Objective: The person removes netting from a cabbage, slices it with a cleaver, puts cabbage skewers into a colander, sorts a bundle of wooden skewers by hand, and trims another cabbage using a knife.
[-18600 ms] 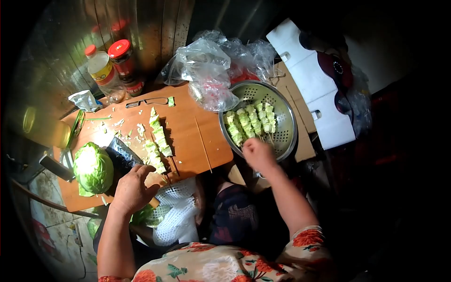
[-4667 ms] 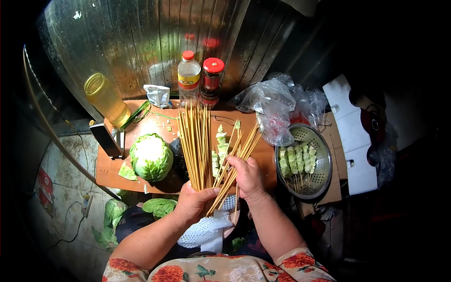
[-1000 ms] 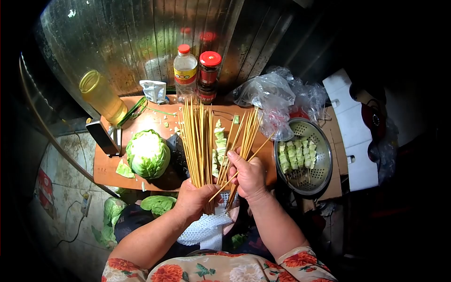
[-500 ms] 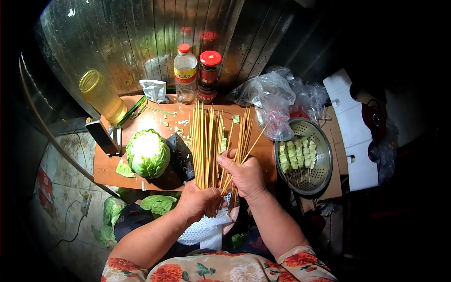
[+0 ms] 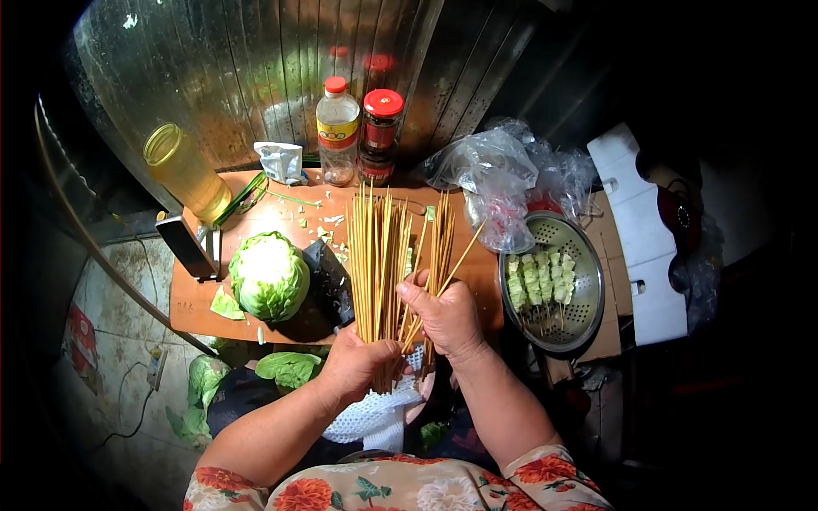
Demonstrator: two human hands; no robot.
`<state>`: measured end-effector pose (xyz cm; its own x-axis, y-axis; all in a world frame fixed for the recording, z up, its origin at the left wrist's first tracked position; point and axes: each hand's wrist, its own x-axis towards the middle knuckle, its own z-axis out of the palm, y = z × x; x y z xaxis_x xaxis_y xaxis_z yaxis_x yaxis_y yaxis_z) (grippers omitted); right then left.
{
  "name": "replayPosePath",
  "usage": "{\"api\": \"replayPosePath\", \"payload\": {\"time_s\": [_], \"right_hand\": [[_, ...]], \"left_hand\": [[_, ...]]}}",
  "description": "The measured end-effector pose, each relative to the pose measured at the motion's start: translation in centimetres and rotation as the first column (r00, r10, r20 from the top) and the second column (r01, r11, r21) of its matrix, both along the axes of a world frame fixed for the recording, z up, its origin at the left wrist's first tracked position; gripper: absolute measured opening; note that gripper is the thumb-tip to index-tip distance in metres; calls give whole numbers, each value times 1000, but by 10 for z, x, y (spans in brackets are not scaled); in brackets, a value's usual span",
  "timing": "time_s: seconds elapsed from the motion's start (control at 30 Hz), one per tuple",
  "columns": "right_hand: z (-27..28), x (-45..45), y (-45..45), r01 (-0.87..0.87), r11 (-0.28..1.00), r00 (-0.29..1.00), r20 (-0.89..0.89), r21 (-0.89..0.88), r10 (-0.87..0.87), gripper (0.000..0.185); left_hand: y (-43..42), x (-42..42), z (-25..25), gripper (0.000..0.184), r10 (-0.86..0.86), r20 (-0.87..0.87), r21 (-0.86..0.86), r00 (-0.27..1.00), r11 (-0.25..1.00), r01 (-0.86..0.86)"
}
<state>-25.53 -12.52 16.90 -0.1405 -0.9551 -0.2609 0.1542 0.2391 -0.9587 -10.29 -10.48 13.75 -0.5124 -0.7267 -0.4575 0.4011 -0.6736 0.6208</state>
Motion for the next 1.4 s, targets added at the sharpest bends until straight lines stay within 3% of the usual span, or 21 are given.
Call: {"api": "replayPosePath", "payload": {"time_s": [0.23,0.47,0.53,0.6,0.93,1.03,1.13,1.27,1.33,1.4], "right_hand": [[-2,1,-1,33,999,998,59,12,-34,10],[-12,-6,0,37,999,999,3,0,-37,13],[-16,-5,0,-8,999,1000,-29,36,9,12],[-20,3,-1,65,995,998,11,-72,-64,12],[-11,3,0,-3,1000,997,73,3,3,8],[-15,2,0,22,999,993,115,-30,-19,7],[-16,2,-1,125,990,992,36,-65,-123,14],[-10,-1,0,43,999,995,91,-4,-42,13],[-10,6,-2,68,994,982,180,-87,-52,13],[-14,8,-3,53,996,993,109,-75,-44,14]], "left_hand": [[-1,-1,11,22,44,-37,16,998,999,-44],[-2,1,7,19,104,-21,35,994,994,-103],[-2,1,8,20,71,-34,43,997,997,-69],[-2,1,8,20,37,-47,52,998,998,-34],[1,-2,7,23,60,-43,4,997,998,-60],[0,-1,6,22,87,-38,7,995,996,-87],[-2,2,5,22,98,-29,28,995,995,-97],[-4,5,5,21,62,-30,74,998,995,-60],[-3,3,4,21,65,-64,86,996,995,-60],[-1,3,3,20,32,-8,56,999,998,-32]]}}
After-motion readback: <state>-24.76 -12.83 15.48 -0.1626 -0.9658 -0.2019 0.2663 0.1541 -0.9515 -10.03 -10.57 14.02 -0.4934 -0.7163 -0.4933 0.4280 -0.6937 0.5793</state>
